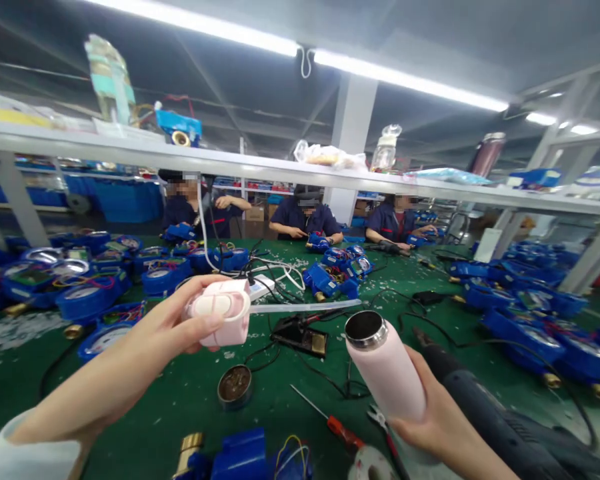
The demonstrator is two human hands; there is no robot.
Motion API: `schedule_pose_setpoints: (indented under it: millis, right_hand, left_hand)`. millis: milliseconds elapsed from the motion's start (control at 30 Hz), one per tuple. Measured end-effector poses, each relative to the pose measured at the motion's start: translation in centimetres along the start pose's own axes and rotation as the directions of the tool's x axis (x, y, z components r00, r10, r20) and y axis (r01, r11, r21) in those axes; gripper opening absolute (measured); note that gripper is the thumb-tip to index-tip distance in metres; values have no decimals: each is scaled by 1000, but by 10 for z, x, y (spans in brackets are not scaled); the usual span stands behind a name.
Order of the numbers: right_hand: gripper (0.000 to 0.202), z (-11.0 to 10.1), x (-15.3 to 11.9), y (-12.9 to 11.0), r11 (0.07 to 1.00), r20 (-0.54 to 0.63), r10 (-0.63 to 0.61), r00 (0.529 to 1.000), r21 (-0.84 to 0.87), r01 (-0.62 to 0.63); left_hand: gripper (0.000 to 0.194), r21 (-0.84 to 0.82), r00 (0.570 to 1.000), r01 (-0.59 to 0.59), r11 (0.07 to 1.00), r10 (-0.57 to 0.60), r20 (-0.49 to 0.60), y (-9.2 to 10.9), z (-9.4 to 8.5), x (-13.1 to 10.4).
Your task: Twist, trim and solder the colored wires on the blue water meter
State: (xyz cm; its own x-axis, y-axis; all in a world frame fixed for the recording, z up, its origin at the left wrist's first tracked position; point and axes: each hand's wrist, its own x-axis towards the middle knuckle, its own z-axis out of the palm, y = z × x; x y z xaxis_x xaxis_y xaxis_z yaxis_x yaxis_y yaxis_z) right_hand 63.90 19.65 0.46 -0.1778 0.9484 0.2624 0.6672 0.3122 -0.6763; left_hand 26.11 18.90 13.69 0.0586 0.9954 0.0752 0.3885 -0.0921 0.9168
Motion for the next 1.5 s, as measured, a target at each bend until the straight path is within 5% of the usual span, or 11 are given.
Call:
schedule_pose_setpoints:
  millis: [100, 267, 633, 733, 867, 1033, 1100, 1200, 1300, 1400, 1500]
  right_hand:
    - [86, -8, -15, -3, 998, -39, -65, 997, 18, 65]
    - [82, -20, -34, -6, 995, -99, -95, 991, 32, 99]
    - [80, -37, -58, 9, 994, -122, -93, 988, 45, 99]
    - [80, -40, -64, -1, 991, -106, -87, 991, 89, 97]
    - [83, -38, -67, -21, 977, -138, -95, 986, 175, 119]
    - [84, -24, -63, -32, 967, -150, -161, 975, 173, 187]
    - [87, -14, -61, -28, 974, -258, -183, 948, 86, 212]
    - [85, -1, -57, -24, 954, -443, -298, 845, -118, 275]
    - [81, 3, -54, -30, 939, -512, -344, 787, -208, 275]
    - [84, -3, -53, -42, 964, -436, -256, 862, -46, 263]
    - [80, -14, -55, -49, 941, -226, -206, 952, 221, 256]
  left_hand:
    - [61, -28, 995, 72, 997, -70, 67, 25, 7, -7]
    - [55, 4, 997, 8, 1000, -9, 74, 60, 22, -23]
    - [53, 43, 999, -19, 999, 18, 35, 95, 39, -47]
    - [55, 52, 990, -27, 998, 20, 138, 103, 47, -45]
    - [53, 204, 919, -179, 962, 90, 385, 117, 71, -35]
    - [51, 403, 861, -420, 813, 216, 461, 133, 117, -32]
    - [53, 494, 859, -476, 728, 264, 438, 138, 129, -34]
    - [48, 619, 871, -490, 614, 312, 381, 147, 138, -38]
    - [55, 721, 894, -445, 530, 316, 319, 157, 141, -41]
    - [58, 782, 900, -419, 460, 326, 290, 168, 142, -41]
    - [53, 742, 857, -506, 439, 349, 378, 175, 134, -37]
